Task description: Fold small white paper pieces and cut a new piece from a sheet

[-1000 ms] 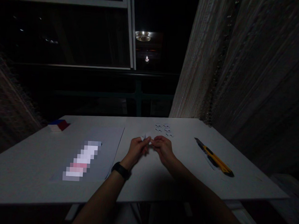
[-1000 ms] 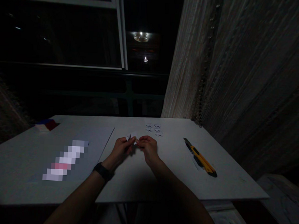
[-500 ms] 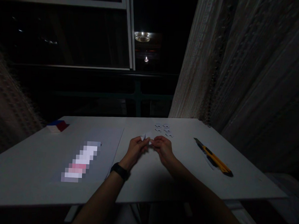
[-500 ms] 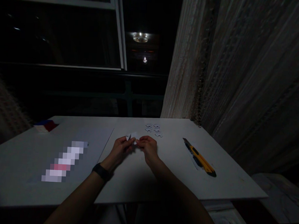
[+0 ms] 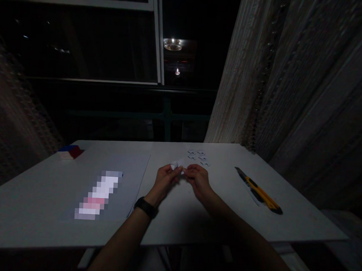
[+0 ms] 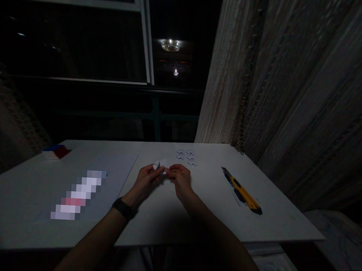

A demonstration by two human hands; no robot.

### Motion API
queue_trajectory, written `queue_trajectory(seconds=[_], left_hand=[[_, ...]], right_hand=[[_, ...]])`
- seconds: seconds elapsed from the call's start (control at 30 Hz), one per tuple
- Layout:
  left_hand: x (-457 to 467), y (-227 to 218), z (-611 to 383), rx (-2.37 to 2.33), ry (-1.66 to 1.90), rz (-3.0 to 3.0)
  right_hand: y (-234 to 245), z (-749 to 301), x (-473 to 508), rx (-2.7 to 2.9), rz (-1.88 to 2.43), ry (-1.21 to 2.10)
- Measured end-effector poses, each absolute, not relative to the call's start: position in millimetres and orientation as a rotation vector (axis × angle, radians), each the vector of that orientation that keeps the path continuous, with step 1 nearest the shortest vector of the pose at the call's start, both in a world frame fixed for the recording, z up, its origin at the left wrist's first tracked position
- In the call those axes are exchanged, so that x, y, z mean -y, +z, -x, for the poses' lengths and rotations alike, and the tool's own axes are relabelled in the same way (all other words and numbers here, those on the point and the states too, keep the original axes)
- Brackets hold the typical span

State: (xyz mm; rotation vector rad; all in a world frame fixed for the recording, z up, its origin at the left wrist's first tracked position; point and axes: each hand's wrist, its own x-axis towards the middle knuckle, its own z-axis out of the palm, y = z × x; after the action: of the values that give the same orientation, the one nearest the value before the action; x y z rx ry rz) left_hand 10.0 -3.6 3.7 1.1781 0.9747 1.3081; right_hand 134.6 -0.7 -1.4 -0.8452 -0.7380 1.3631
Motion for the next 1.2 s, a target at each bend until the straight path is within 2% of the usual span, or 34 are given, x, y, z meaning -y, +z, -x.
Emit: queue_trajectory(seconds=[1.2], left_hand=[[0.4,2.2,-8.3,-0.937,1.367,-1.116]], right_hand=[[-7.1,-137.0,-3.0,0.911,0.910,1.340]])
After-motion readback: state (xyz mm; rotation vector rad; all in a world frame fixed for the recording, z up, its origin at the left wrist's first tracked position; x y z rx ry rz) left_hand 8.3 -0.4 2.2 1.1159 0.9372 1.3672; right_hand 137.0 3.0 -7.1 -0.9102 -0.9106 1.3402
